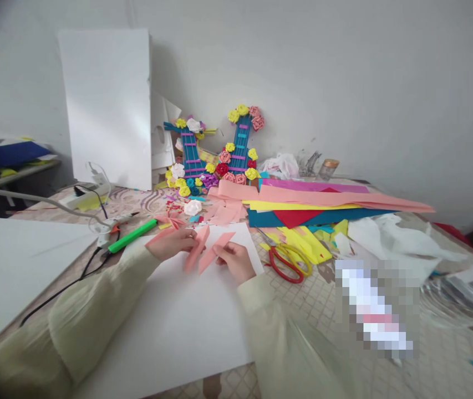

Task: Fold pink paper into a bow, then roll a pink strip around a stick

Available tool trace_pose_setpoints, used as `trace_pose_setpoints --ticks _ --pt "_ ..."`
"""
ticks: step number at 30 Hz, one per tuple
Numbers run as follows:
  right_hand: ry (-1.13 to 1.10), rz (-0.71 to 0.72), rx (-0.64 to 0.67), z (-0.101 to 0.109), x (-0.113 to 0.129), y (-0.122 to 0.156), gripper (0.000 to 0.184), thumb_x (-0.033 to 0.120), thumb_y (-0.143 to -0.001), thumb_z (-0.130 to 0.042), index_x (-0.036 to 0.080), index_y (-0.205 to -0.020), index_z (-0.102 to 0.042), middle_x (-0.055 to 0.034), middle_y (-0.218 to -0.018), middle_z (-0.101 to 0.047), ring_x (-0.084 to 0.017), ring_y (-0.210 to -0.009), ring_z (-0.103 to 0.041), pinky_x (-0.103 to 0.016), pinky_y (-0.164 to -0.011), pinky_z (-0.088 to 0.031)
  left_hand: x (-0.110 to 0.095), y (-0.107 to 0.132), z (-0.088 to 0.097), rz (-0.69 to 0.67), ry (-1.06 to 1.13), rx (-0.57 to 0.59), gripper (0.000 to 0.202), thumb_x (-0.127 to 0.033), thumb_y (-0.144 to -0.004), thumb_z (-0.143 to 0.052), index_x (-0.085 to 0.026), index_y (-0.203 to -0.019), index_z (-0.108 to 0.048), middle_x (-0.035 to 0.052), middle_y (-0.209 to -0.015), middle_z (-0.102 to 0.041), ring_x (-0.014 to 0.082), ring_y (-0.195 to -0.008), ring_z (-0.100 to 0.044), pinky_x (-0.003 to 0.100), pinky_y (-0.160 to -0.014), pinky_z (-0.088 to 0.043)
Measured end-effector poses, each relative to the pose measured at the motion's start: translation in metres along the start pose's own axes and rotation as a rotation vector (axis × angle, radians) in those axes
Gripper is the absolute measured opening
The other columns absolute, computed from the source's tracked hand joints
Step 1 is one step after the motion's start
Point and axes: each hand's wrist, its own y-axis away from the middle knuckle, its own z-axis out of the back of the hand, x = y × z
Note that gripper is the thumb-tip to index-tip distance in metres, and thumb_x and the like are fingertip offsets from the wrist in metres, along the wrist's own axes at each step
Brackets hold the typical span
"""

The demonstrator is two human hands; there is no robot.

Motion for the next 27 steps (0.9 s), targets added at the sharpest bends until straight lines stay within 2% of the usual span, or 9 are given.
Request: trace_pose_setpoints --ticks 4,9,13,16,20,24,27 --pt "0.016 0.005 0.059 -0.001 0.002 0.002 0.028 0.04 -0.065 -0.061 0.013 -0.072 -0.062 0.0 -0.057 -0.055 -0.009 -0.051 -0.047 -0.023 -0.053 -0.037 0.004 0.002 -0.011 -0.03 0.239 0.002 0.019 -0.034 -0.068 -0.053 -0.016 -0.07 -0.047 -0.0031 -0.066 -0.051 0.0081 -0.064 -0.053 0.022 -0.064 -0.043" --pt "0.053 0.003 0.11 -0.003 0.007 0.005 0.025 0.037 -0.065 -0.061 0.013 -0.069 -0.062 0.0013 -0.054 -0.053 -0.01 -0.051 -0.046 -0.024 -0.053 -0.035 0.002 0.01 -0.017 -0.009 0.408 -0.003 0.022 -0.034 -0.067 -0.057 -0.014 -0.072 -0.05 -0.0013 -0.066 -0.052 0.009 -0.062 -0.053 0.023 -0.061 -0.042" --pt "0.088 -0.001 0.135 -0.005 0.012 0.008 0.023 0.036 -0.066 -0.061 0.013 -0.068 -0.061 0.0012 -0.057 -0.054 -0.01 -0.053 -0.047 -0.024 -0.055 -0.036 0.003 0.017 -0.014 0.017 0.463 -0.062 0.029 -0.032 -0.064 -0.063 -0.016 -0.085 -0.051 -0.002 -0.07 -0.054 0.011 -0.067 -0.055 0.023 -0.061 -0.042" --pt "0.118 -0.003 0.153 -0.006 0.014 0.009 0.023 0.036 -0.067 -0.06 0.013 -0.069 -0.06 0.0013 -0.058 -0.054 -0.01 -0.055 -0.047 -0.024 -0.056 -0.037 0.007 0.021 -0.01 0.011 0.388 -0.128 0.04 -0.03 -0.063 -0.065 -0.017 -0.099 -0.051 -0.0004 -0.076 -0.056 0.0119 -0.073 -0.055 0.023 -0.063 -0.042" --pt "0.172 -0.011 0.168 -0.006 0.015 0.01 0.023 0.036 -0.068 -0.059 0.013 -0.069 -0.059 0.0016 -0.058 -0.053 -0.01 -0.055 -0.047 -0.024 -0.055 -0.036 0.011 0.024 -0.012 -0.086 0.158 -0.23 0.038 -0.031 -0.066 -0.061 -0.013 -0.098 -0.054 0.0055 -0.087 -0.057 0.0152 -0.078 -0.055 0.027 -0.066 -0.045" --pt "0.262 -0.033 0.143 -0.006 0.017 0.011 0.025 0.039 -0.068 -0.057 0.013 -0.069 -0.058 0.0011 -0.057 -0.052 -0.01 -0.053 -0.046 -0.024 -0.052 -0.036 0.013 0.026 -0.021 -0.241 0.069 -0.351 0.034 -0.025 -0.068 -0.058 -0.015 -0.1 -0.052 0.0025 -0.08 -0.054 0.0123 -0.07 -0.053 0.027 -0.066 -0.046" --pt "0.363 -0.017 0.038 -0.005 0.018 0.012 0.03 0.041 -0.066 -0.058 0.015 -0.081 -0.058 -0.0025 -0.073 -0.059 -0.011 -0.056 -0.049 -0.024 -0.053 -0.038 0.011 0.028 -0.026 -0.314 -0.029 -0.378 0.033 -0.021 -0.068 -0.056 -0.015 -0.1 -0.051 0.0016 -0.076 -0.053 0.0119 -0.069 -0.053 0.026 -0.066 -0.046"
